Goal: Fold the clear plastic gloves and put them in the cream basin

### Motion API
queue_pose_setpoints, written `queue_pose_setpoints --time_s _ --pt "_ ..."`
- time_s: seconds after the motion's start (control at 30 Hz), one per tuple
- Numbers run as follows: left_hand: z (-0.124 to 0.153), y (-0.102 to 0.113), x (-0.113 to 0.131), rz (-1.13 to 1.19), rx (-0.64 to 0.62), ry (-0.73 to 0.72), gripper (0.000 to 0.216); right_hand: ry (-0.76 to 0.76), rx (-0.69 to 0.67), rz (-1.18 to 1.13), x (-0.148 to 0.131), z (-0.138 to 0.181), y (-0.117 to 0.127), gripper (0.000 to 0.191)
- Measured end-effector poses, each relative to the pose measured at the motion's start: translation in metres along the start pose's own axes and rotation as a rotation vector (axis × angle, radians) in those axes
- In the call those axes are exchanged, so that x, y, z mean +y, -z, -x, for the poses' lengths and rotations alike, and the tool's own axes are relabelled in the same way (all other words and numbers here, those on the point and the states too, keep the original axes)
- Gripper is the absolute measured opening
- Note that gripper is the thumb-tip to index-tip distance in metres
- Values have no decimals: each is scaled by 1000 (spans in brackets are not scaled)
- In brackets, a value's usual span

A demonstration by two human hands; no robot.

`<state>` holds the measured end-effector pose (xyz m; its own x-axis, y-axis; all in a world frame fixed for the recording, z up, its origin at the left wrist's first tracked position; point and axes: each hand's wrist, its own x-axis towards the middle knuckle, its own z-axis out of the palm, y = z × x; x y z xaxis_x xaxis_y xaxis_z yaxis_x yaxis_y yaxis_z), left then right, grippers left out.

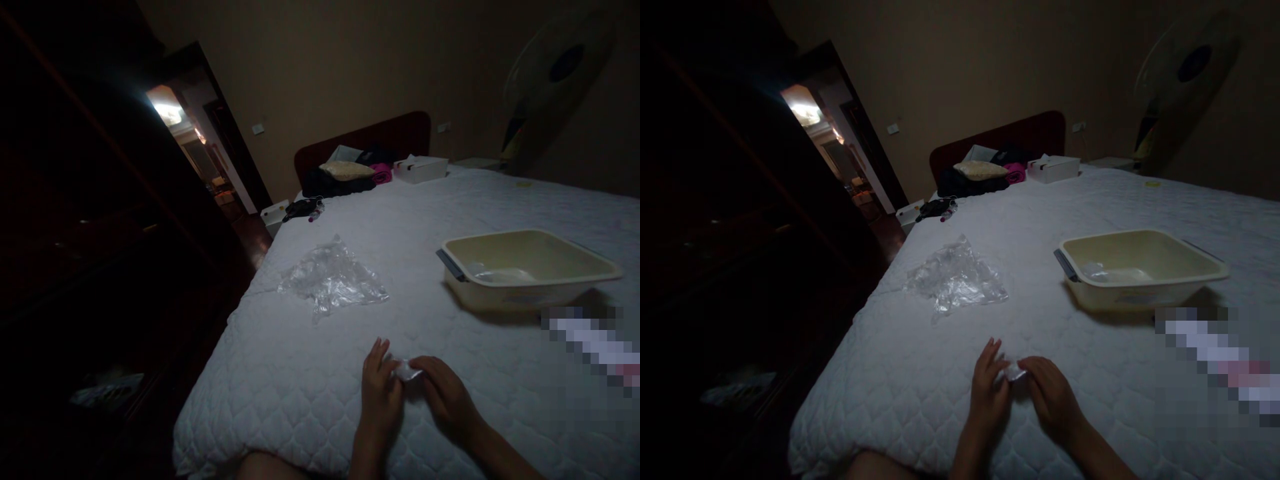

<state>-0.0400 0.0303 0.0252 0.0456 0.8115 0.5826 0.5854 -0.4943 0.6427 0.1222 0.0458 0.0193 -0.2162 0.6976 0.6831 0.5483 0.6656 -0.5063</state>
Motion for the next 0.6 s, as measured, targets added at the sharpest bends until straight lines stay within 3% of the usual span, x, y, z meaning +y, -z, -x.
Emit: queue_pose_setpoints --time_s 0.07,0.17,0.33,0.47,0.6 --pt "-1 0 2 114 -4 54 22 -33 29 -3 1 2 0 24" --pt "-6 0 7 272 -55 275 11 -127 82 -9 3 6 -2 23" --pt "-18 8 13 555 0 598 26 -342 63 -161 3 2 -1 24" --pt "-23 12 13 688 -23 682 35 -538 7 -338 -1 -15 -1 30" --pt "-25 13 14 717 -75 662 32 -675 -85 -495 -8 -37 0 40"
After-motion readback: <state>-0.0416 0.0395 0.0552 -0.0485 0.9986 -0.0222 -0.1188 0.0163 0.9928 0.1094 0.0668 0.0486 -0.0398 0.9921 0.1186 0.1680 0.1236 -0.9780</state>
